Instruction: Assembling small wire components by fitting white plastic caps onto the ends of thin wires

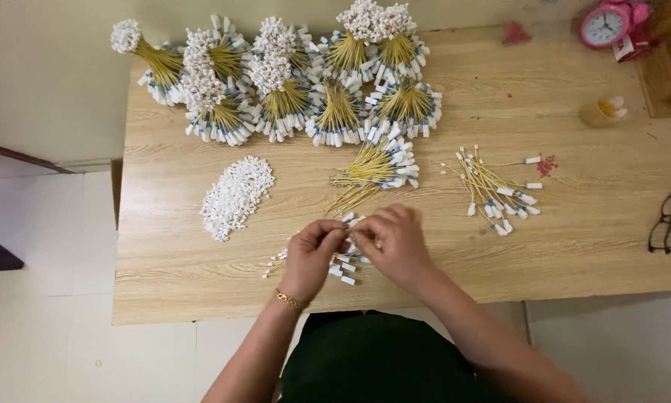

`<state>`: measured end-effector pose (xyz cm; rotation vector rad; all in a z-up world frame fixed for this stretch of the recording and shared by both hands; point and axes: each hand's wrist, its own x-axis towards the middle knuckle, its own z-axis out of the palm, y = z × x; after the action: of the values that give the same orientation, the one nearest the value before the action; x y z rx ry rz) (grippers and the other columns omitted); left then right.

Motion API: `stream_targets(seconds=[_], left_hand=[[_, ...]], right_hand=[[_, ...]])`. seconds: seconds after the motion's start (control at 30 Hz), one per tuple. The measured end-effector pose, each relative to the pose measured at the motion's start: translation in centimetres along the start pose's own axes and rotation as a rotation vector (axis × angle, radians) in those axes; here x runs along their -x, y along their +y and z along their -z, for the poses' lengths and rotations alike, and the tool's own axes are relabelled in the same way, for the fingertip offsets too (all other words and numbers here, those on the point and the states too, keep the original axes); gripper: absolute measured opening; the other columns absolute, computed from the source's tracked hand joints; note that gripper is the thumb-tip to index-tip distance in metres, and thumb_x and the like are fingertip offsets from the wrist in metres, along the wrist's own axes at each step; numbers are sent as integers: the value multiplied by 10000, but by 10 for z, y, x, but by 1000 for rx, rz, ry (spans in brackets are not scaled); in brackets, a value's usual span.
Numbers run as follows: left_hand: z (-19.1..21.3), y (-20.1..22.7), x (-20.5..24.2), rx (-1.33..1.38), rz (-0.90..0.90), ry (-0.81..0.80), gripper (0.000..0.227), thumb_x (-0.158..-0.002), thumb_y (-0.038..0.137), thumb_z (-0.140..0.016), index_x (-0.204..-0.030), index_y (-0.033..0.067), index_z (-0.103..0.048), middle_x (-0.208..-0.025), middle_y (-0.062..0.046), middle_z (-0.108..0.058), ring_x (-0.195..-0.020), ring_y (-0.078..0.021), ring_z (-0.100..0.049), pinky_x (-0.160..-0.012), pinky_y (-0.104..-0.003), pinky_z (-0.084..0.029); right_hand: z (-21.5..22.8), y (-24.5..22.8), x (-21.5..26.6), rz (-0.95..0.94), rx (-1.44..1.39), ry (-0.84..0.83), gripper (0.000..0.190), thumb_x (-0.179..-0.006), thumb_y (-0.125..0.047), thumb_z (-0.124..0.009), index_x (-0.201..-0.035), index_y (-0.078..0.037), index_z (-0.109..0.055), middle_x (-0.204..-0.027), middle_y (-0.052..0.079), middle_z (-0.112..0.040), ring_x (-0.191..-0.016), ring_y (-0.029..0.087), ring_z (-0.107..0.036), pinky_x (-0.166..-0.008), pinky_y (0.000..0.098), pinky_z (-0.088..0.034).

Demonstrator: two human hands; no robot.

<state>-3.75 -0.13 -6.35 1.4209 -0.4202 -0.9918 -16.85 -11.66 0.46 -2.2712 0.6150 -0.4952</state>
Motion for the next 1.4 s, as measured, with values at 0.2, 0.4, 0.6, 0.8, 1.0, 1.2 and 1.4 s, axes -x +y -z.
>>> stream_targets(seconds=[0.2, 0.4, 0.6, 0.8, 1.0, 1.2, 1.4], left_hand=[[74, -75, -21, -196, 124, 140, 168, -924, 94, -640, -1054, -4, -682, -879, -135, -674, -744, -171, -601, -690, -281, -543], [95, -70, -10, -773, 229, 206, 152, -865, 284, -690, -989, 217, -747, -909, -29, -735, -844, -215, -716, -757, -353, -571], [97, -87, -20, -883, 29, 260, 130, -849, 208, -708, -976, 203, -736, -846, -20, -618, -704, -188, -654, -635, -309, -535], [75, -50, -24, -804, -74, 237, 130, -825, 165, -713, -951, 184, -739, -815, -26, -624, -704, -196, -667, -618, -302, -540], [32, 41, -19, -811, -453, 171, 180, -837, 84, -691, -1015, 108, -707, -891, -95, -667, -828, -304, -687, -716, -383, -553], [-5, 107, -13, -917, -775, -23, 296, -893, 222, -683, -1166, 111, -663, -1083, -60, -685, -1074, -245, -632, -1008, -460, -387], [-15, 108, -5, -394, -158, -351, 207, -921, 275, -636, -990, 110, -739, -775, -55, -744, -792, -139, -671, -813, -357, -522]], right_hand=[[-59, 114, 29, -300, -142, -13, 126, -884, -159, -648, -975, -81, -689, -832, 167, -630, -847, 378, -644, -769, 473, -498], [-63, 186, 19, -350, 142, 128, 175, -825, -112, -675, -997, -128, -699, -853, 118, -649, -862, 319, -663, -767, 423, -541], [-59, 161, -23, -357, 372, -12, 256, -879, -217, -624, -1131, -236, -665, -950, 78, -624, -909, 305, -657, -792, 434, -538], [-74, 174, -30, -208, 629, 64, 129, -833, -305, -673, -954, -279, -709, -807, 19, -585, -764, 258, -667, -647, 374, -553], [-29, 118, -31, -72, 526, 156, 151, -777, -216, -771, -920, -229, -727, -971, 58, -605, -885, 307, -640, -718, 406, -536], [18, 39, -33, 328, 361, 389, 73, -836, -192, -757, -898, -196, -720, -979, -34, -671, -876, 201, -658, -776, 335, -518], [48, -19, -21, 458, 284, 407, 33, -837, -150, -738, -824, -175, -720, -968, -18, -701, -823, 215, -661, -731, 344, -522]])
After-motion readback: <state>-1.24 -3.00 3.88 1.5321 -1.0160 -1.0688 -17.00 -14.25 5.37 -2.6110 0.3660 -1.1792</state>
